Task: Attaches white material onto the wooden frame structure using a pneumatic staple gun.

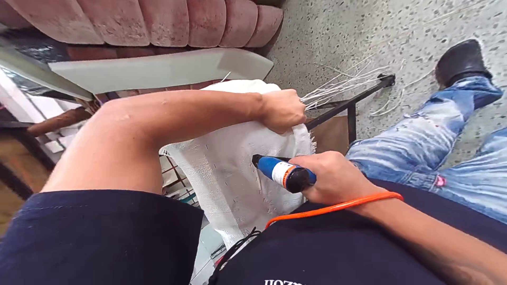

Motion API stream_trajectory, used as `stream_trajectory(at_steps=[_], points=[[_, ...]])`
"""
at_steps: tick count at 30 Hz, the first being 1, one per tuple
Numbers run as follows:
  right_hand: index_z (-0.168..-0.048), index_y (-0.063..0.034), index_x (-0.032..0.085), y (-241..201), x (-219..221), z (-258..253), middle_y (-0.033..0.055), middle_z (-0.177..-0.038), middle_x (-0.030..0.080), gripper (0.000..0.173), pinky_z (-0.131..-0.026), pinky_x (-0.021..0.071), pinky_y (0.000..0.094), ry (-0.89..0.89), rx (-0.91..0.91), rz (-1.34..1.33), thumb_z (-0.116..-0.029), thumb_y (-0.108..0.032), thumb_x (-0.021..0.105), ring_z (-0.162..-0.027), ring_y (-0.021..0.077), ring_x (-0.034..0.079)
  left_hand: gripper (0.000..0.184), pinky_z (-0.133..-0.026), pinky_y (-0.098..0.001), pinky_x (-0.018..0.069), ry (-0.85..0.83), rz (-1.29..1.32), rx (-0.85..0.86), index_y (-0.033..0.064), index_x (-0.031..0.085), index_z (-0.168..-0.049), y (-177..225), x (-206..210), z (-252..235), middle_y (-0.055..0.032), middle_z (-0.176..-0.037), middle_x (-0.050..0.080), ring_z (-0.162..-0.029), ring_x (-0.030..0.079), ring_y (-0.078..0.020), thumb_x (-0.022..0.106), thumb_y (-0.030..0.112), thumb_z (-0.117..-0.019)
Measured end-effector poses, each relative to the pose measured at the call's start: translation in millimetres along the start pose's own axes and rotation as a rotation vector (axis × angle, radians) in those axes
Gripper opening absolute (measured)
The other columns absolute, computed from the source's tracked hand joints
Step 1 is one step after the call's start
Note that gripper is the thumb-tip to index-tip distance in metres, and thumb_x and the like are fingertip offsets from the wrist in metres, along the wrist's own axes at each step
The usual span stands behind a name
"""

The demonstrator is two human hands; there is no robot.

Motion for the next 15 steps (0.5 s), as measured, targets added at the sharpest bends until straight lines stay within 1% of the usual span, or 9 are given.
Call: stream_trajectory(at_steps=[2, 5, 7, 8, 9, 10, 11, 13, 15], points=[[-0.088, -0.0123, 0.068, -1.1, -7.7, 7.3, 0.0047, -0.073, 0.069, 0.026, -0.054, 0.0537, 0.0463, 0.008, 0.005, 0.025, -0.0821, -0.037, 0.063, -0.068, 0.0228, 0.07, 0.025, -0.064, -0.0587, 0.0464, -0.014, 0.042, -0.068, 0.0077, 0.065, -0.083, -2.2, -4.6, -4.1, -0.0114, -0.073, 0.064, -0.075, 0.066, -0.035, 0.07, 0.032, -0.0833], [-0.09, -0.0103, 0.069, -3.2, -22.6, 24.7, 0.0068, -0.074, 0.07, 0.029, -0.053, 0.0535, 0.047, 0.046, 0.011, 0.094, -0.083, -0.037, 0.062, -0.067, 0.0249, 0.071, 0.039, -0.074, -0.0664, 0.051, -0.253, 0.22, -0.194, 0.0101, 0.072, -0.102, 9.6, -28.7, -8.5, -0.0139, -0.088, 0.07, -0.089, 0.069, -0.0373, 0.07, 0.048, -0.0917], [-0.089, -0.0101, 0.069, -3.8, -27.6, 36.7, 0.0071, -0.074, 0.069, 0.03, -0.053, 0.053, 0.047, 0.038, 0.032, 0.118, -0.083, -0.038, 0.061, -0.067, 0.0252, 0.071, 0.056, -0.081, -0.0676, 0.0503, -0.467, 0.243, -0.234, 0.0119, 0.071, -0.12, 29.4, -37.5, 0.3, -0.0157, -0.098, 0.071, -0.097, 0.068, -0.0385, 0.079, 0.053, -0.0837], [-0.089, -0.0104, 0.068, -3.8, -28.4, 41.1, 0.007, -0.074, 0.069, 0.03, -0.053, 0.0526, 0.0472, 0.025, 0.039, 0.125, -0.0834, -0.039, 0.061, -0.068, 0.0253, 0.07, 0.061, -0.081, -0.0654, 0.0513, -0.528, 0.185, -0.233, 0.015, 0.071, -0.123, 36.3, -34.1, 7.6, -0.0132, -0.097, 0.071, -0.096, 0.068, -0.0363, 0.084, 0.053, -0.0772], [-0.09, -0.0102, 0.069, -3.8, -28.7, 45.1, 0.0074, -0.076, 0.07, 0.031, -0.055, 0.0534, 0.0478, 0.018, 0.042, 0.128, -0.084, -0.039, 0.06, -0.069, 0.0258, 0.071, 0.063, -0.08, -0.0614, 0.0524, -0.538, 0.116, -0.217, 0.0165, 0.071, -0.117, 42.3, -27.7, 15.5, -0.0094, -0.093, 0.07, -0.091, 0.068, -0.0324, 0.09, 0.052, -0.0686], [-0.092, -0.0096, 0.069, -4.2, -28.6, 48.8, 0.0082, -0.077, 0.071, 0.032, -0.055, 0.0539, 0.0487, 0.018, 0.043, 0.131, -0.0843, -0.039, 0.06, -0.07, 0.0266, 0.071, 0.063, -0.089, -0.0585, 0.0507, -0.508, 0.07, -0.198, 0.0157, 0.071, -0.111, 48.2, -22.0, 22.9, -0.0073, -0.093, 0.07, -0.092, 0.068, -0.0299, 0.093, 0.05, -0.0631], [-0.093, -0.0089, 0.07, -4.4, -28.3, 52.1, 0.0091, -0.077, 0.071, 0.033, -0.056, 0.0542, 0.0494, 0.026, 0.043, 0.134, -0.0844, -0.039, 0.06, -0.07, 0.0275, 0.072, 0.056, -0.091, -0.0569, 0.0499, -0.442, 0.04, -0.178, 0.0125, 0.07, -0.105, 53.3, -19.6, 29.7, -0.0079, -0.091, 0.069, -0.093, 0.067, -0.03, 0.094, 0.042, -0.0637], [-0.094, -0.0084, 0.07, -8.1, -25.7, 58.8, 0.0096, -0.078, 0.071, 0.033, -0.056, 0.0546, 0.0498, 0.037, 0.036, 0.131, -0.0849, -0.038, 0.06, -0.07, 0.0282, 0.072, 0.038, -0.091, -0.0554, 0.0494, -0.248, 0.002, -0.131, 0.0054, 0.07, -0.099, 62.0, -14.0, 41.8, -0.0125, -0.091, 0.069, -0.093, 0.067, -0.0335, 0.09, 0.024, -0.0731], [-0.093, -0.0084, 0.07, -12.8, -26.1, 64.2, 0.0096, -0.078, 0.071, 0.033, -0.055, 0.0544, 0.0491, 0.049, 0.014, 0.144, -0.0855, -0.039, 0.059, -0.07, 0.0276, 0.072, 0.022, -0.102, -0.054, 0.0431, -0.029, -0.068, -0.026, 0.0047, 0.071, -0.1, 63.5, -4.3, 51.6, -0.0127, -0.095, 0.07, -0.1, 0.065, -0.0337, 0.078, 0.014, -0.0816]])
Point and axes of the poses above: each hand's wrist, its own z-axis away from the middle knuckle, its own x-axis out of the palm, y = z × x, the point moved 3 cm from there along -z, towards the middle knuckle
